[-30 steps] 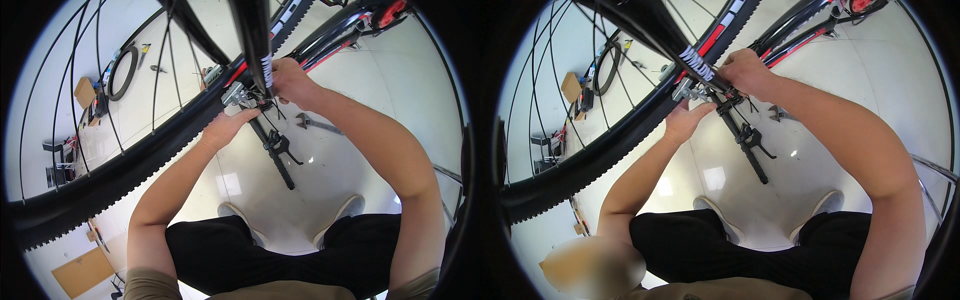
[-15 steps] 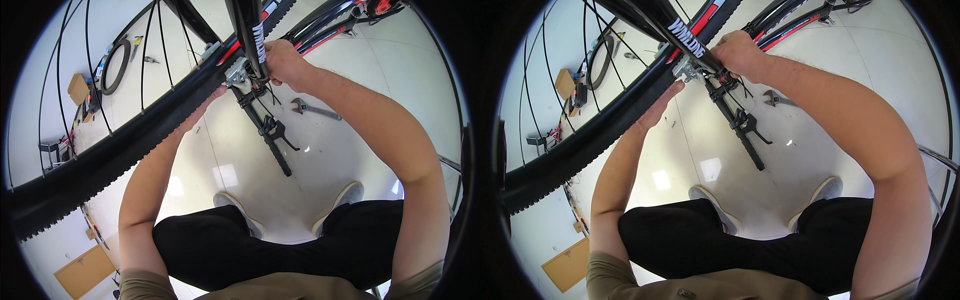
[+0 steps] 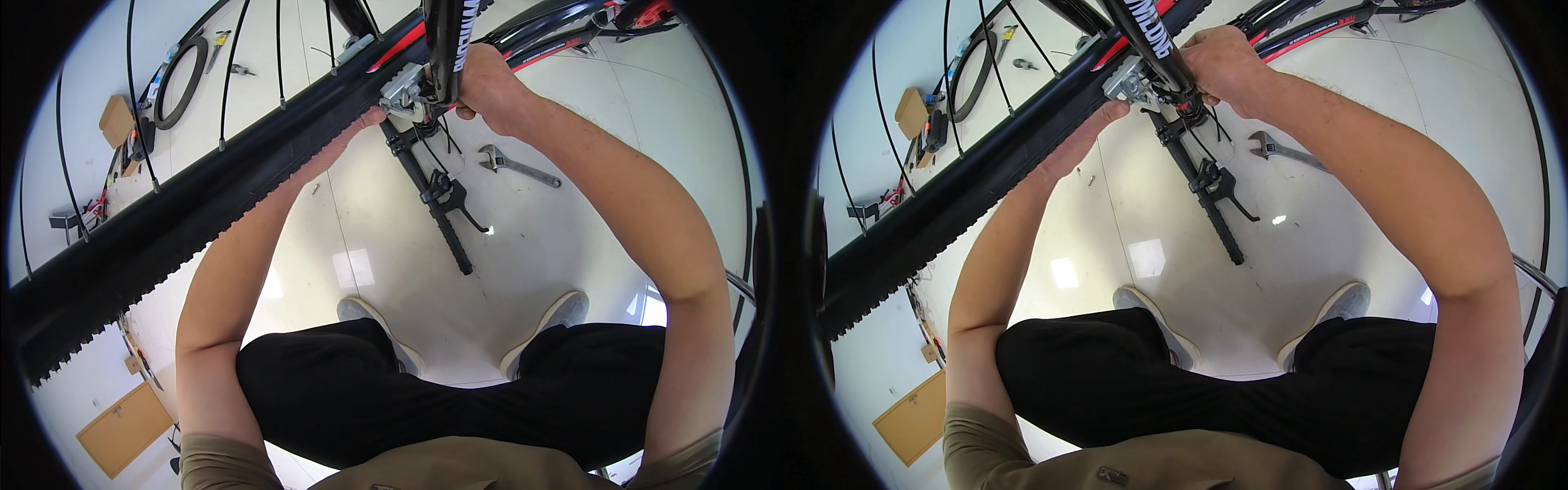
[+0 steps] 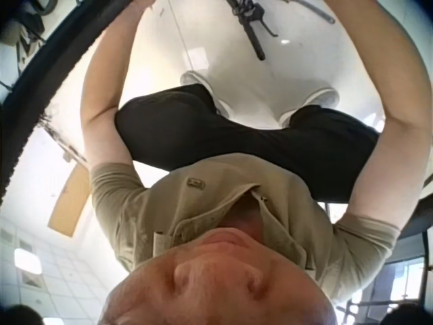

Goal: The person adjusts the front brake caliper on a bicycle using a wrench, then removes the seat and repositions the bike. They handle the handlebars and pedals while seated on the floor.

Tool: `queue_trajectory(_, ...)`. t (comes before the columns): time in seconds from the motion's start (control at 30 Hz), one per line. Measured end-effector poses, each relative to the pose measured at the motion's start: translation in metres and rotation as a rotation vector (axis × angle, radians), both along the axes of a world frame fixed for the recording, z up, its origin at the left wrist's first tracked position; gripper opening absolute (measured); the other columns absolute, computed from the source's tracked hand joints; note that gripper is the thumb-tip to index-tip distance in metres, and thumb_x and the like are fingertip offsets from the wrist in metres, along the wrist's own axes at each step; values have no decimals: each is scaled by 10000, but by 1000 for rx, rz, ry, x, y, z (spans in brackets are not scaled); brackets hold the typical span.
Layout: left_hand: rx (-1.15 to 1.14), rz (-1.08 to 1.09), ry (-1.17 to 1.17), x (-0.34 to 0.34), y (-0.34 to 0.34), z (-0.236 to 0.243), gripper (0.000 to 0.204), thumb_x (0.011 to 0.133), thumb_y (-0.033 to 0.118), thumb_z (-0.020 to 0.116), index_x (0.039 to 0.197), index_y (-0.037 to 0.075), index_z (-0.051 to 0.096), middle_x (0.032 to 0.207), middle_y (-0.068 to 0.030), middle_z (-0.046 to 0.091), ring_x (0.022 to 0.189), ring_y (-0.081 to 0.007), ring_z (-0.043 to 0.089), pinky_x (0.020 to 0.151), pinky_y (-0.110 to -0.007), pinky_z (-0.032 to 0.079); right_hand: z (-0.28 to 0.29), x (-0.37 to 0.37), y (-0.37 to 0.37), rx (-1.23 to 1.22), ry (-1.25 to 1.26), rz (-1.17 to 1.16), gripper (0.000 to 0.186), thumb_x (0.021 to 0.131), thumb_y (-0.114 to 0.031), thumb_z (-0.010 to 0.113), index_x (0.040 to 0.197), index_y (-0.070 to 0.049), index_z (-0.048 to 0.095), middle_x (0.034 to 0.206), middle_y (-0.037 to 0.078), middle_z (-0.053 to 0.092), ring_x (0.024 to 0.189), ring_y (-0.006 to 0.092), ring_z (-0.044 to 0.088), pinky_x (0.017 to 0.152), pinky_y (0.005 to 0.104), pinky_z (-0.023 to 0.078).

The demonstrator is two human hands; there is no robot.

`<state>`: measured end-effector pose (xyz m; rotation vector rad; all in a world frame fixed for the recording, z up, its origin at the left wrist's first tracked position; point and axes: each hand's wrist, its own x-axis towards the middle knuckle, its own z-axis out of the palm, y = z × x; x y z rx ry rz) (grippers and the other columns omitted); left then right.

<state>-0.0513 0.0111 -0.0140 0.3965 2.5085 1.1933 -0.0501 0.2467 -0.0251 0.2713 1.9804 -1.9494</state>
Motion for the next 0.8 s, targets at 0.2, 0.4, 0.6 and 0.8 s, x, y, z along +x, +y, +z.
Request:
queue_trajectory(0.2, 133, 121, -5, 16, -4, -38, 453, 914, 423, 681, 1182, 57, 668, 1180, -73, 675, 1087, -204, 604, 1000, -327, 442, 8, 1, -3, 60, -21, -1, 249, 946, -209, 618, 757, -49, 589, 640, 23, 528, 494, 106, 400, 430, 273, 324)
queue_trajectory(0.4, 78, 66, 114, 7, -9, -43, 436, 913, 416, 683, 1184, 74, 675, 1158, -70, 689, 1052, -207, 624, 969, -326, 462, 3, 2, -2, 93, 19, -16, 237, 968, -184, 603, 778, -44, 586, 626, 14, 526, 483, 101, 420, 418, 263, 325)
queue_trajectory(0.6, 81, -42, 140, 3, -10, -40, 429, 942, 280, 670, 1297, 59, 575, 1235, -76, 632, 1105, -178, 581, 996, -320, 445, 7, 2, -1, 69, -8, 3, 260, 947, -205, 645, 750, -44, 588, 620, 11, 508, 463, 103, 391, 415, 269, 313)
queue_trajectory(0.8, 40, 6, 158, 3, -7, -40, 400, 940, 360, 656, 1248, 106, 656, 1183, -57, 692, 1054, -203, 638, 957, -331, 475, -5, -1, 2, -11, 38, -21, 196, 869, -133, 654, 957, 39, 622, 610, 43, 547, 458, 102, 407, 428, 274, 305)
